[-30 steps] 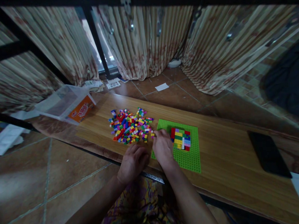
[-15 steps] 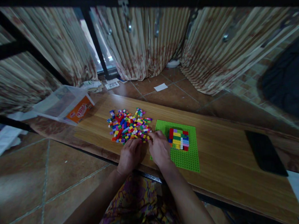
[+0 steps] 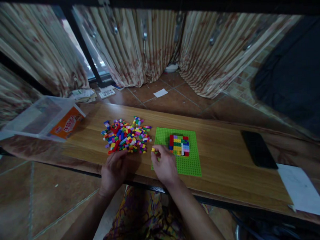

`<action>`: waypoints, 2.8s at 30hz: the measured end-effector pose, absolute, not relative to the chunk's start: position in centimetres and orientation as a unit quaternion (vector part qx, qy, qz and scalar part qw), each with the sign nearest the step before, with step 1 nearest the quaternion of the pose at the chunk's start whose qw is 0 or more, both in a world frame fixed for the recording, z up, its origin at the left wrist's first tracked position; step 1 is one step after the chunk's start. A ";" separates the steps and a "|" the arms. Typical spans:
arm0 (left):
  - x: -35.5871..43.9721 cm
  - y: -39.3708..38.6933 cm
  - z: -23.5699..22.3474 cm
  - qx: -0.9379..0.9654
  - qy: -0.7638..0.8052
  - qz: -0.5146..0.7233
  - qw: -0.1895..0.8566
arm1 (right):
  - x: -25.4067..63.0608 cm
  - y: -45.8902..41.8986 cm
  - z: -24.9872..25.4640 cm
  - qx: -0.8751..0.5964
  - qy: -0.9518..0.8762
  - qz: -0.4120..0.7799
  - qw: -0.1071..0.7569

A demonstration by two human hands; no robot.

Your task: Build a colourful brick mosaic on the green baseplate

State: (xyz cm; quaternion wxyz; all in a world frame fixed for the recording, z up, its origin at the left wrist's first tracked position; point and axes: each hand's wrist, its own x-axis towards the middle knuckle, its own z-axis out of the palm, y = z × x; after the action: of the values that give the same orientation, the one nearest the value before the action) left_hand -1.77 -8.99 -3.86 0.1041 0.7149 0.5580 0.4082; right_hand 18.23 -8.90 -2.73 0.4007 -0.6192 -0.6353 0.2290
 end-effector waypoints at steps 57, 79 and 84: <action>-10.1 -0.5 -5.6 0.557 0.773 0.303 0.006 | 28.9 -12.5 -5.6 -0.712 -0.543 0.144 0.421; -10.2 -0.4 -5.9 0.552 0.779 0.297 0.006 | 28.4 -11.5 -5.1 -0.735 -0.435 0.198 0.482; -10.2 -0.5 -5.9 0.553 0.776 0.303 0.006 | 28.8 -11.3 -5.1 -0.736 -0.415 0.219 0.487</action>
State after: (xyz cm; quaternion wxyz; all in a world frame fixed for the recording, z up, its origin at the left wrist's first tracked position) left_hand -10.22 -0.48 -5.91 0.0062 0.5531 0.7762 0.3025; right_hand 28.76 -11.35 -5.12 0.4875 -0.7361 -0.4154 0.2191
